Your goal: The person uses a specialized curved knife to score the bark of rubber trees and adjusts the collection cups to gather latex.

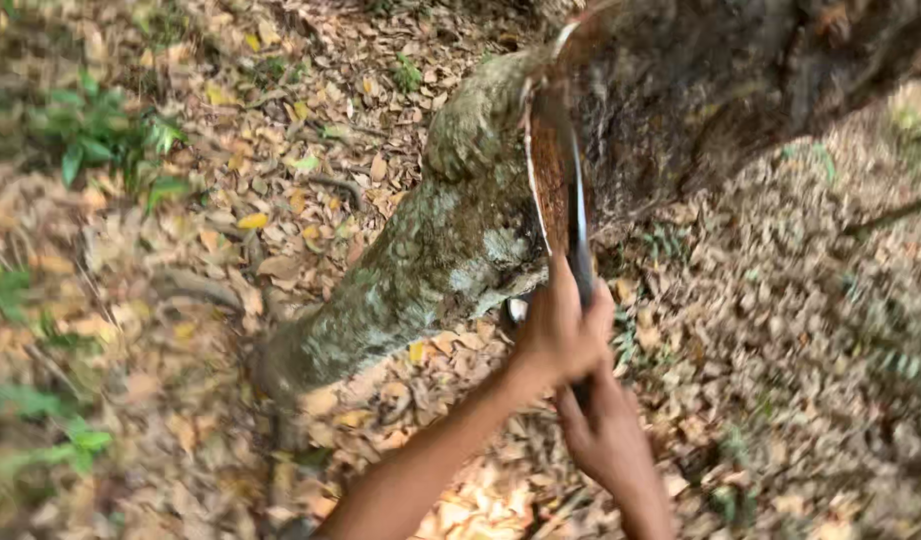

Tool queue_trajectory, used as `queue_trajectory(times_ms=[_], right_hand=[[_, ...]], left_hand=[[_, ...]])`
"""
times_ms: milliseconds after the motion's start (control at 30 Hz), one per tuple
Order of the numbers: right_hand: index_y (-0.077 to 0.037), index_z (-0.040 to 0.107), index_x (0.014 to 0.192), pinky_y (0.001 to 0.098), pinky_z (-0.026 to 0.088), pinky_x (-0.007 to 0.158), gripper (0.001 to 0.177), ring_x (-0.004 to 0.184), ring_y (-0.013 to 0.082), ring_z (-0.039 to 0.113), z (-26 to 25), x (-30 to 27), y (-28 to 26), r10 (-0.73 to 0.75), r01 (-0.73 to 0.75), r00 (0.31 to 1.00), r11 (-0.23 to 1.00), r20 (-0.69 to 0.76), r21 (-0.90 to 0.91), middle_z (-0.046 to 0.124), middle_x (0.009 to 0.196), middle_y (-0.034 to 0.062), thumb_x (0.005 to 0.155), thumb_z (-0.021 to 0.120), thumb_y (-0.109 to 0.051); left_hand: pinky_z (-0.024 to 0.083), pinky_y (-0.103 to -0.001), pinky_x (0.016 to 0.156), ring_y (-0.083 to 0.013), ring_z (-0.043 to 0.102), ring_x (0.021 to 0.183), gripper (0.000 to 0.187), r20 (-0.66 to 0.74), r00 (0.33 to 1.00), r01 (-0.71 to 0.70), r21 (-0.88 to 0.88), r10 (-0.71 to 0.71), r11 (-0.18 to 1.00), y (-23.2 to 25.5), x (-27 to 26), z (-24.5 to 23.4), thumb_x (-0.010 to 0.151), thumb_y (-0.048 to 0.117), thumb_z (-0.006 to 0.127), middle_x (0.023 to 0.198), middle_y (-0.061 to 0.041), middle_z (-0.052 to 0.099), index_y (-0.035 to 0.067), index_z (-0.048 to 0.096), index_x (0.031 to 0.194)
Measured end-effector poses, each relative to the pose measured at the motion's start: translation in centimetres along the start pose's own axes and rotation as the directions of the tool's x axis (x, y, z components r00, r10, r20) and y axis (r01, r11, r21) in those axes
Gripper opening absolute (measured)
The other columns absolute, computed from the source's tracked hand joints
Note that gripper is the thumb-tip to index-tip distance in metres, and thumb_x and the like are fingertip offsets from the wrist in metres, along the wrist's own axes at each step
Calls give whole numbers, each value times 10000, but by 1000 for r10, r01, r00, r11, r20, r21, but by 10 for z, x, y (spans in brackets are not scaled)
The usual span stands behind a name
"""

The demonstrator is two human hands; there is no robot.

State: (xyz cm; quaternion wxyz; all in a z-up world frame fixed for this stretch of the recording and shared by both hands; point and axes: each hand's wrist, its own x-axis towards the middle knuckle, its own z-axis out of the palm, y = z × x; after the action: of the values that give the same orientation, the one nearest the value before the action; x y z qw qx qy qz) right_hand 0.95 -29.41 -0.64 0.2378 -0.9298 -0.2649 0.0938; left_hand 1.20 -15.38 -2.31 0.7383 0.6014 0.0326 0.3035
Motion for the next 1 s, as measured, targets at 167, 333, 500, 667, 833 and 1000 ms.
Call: queue_trajectory(times_ms=[167, 333, 500, 667, 833, 1000], right_hand=[[-137, 407, 1490, 336, 543, 471, 614, 486, 175, 639, -1, -21, 27, 188, -187, 982, 982, 33, -22, 671, 642, 108, 907, 593, -182], [3, 539, 1173, 335, 505, 362, 282, 409, 181, 564, 38, 26, 14, -41, 35, 999, 961, 17, 276, 647, 591, 89, 919, 547, -119], [4, 480, 1284, 330, 514, 352, 378, 365, 195, 607, 36, 23, 29, -103, 101, 995, 992, 19, 70, 661, 525, 83, 944, 551, -145], [59, 378, 1447, 346, 466, 335, 596, 363, 217, 589, 27, 49, 62, -458, 455, 884, 889, -92, -50, 657, 550, 101, 904, 561, -105], [91, 404, 1465, 362, 486, 505, 660, 425, 190, 604, 16, -4, 94, -586, 573, 796, 811, -154, -122, 663, 558, 80, 882, 599, -149], [-1, 547, 1264, 322, 520, 354, 380, 348, 162, 615, 7, 23, 65, -248, 247, 969, 968, 7, 43, 696, 534, 86, 922, 572, -163]], left_hand=[[375, -293, 313, -139, 419, 431, 146, 98, 994, 34, 35, -37, 999, -2, -18, 17, 982, 153, 456, 648, -14, 448, 39, 387, 1040], [390, -307, 260, -139, 439, 370, 381, -16, 998, 55, 28, -55, 998, -8, 17, -14, 854, 102, 489, 593, 4, 473, 135, 306, 1186], [395, -310, 298, -140, 440, 403, 237, -61, 997, 47, 112, -41, 993, -21, 0, -8, 915, 138, 487, 605, 12, 456, 87, 338, 1092], [373, -284, 362, -134, 428, 469, 143, -142, 966, -223, -25, 217, 975, -52, 24, 13, 951, 128, 526, 653, 1, 463, 49, 428, 1018], [422, -285, 391, -109, 468, 489, 199, -41, 998, -56, -83, 53, 995, -43, -35, 36, 919, 127, 475, 656, 5, 472, 140, 372, 1089], [416, -313, 385, -137, 459, 506, 311, -87, 995, 34, -59, -40, 998, -23, -3, 28, 927, 134, 508, 684, -4, 457, 193, 339, 1180]])
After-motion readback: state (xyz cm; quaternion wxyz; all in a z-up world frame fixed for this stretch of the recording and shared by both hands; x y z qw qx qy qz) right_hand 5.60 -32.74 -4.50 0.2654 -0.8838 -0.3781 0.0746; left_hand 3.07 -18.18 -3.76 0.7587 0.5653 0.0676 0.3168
